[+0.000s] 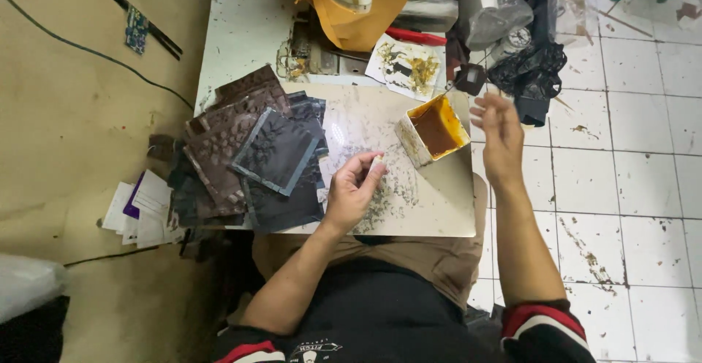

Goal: Applying edge finish to leather components and trimming them with scissors at a workbench.

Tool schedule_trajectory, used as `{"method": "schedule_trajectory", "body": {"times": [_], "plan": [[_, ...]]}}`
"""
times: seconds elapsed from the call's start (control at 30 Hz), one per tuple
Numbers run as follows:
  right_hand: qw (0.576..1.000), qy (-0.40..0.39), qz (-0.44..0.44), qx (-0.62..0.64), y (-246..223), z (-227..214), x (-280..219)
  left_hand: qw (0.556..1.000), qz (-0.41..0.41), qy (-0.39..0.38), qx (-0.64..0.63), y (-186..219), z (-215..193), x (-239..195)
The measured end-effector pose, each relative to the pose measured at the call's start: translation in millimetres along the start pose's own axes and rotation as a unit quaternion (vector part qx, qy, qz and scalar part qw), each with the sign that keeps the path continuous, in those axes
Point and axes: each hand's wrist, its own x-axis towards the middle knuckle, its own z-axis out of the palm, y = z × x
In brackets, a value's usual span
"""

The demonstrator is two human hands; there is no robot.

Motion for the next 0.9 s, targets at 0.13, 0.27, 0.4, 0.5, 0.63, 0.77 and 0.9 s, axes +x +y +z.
{"method": "schedule_trajectory", "body": {"times": [0.13, 0.27, 0.4, 0.5, 0.63, 0.77, 0.9], "plan": [[1.000, -0.006, 0.004, 0.026, 40, 1, 66, 1.000, 0.008, 0.000, 0.005, 13, 7, 4], [0.998, -0.023, 0.038, 0.037, 97, 20, 124, 1.000, 0.011, 0.009, 0.006, 1, 7, 9], [0.997, -0.059, 0.040, -0.034, 95, 41, 149, 0.999, 0.024, 0.006, 0.038, -4, 5, 11], [0.997, -0.052, 0.055, -0.028, 88, 53, 156, 0.998, 0.031, 0.011, 0.051, -4, 5, 12], [0.998, -0.013, 0.064, 0.013, 65, 38, 157, 0.997, 0.029, 0.011, 0.069, -3, 6, 13], [0.999, -0.014, 0.045, 0.014, 17, 8, 151, 0.997, 0.031, 0.009, 0.074, 4, 8, 13], [1.000, 0.024, 0.000, 0.000, 46, -30, 161, 0.996, 0.049, 0.014, 0.069, 10, 9, 12]]}}
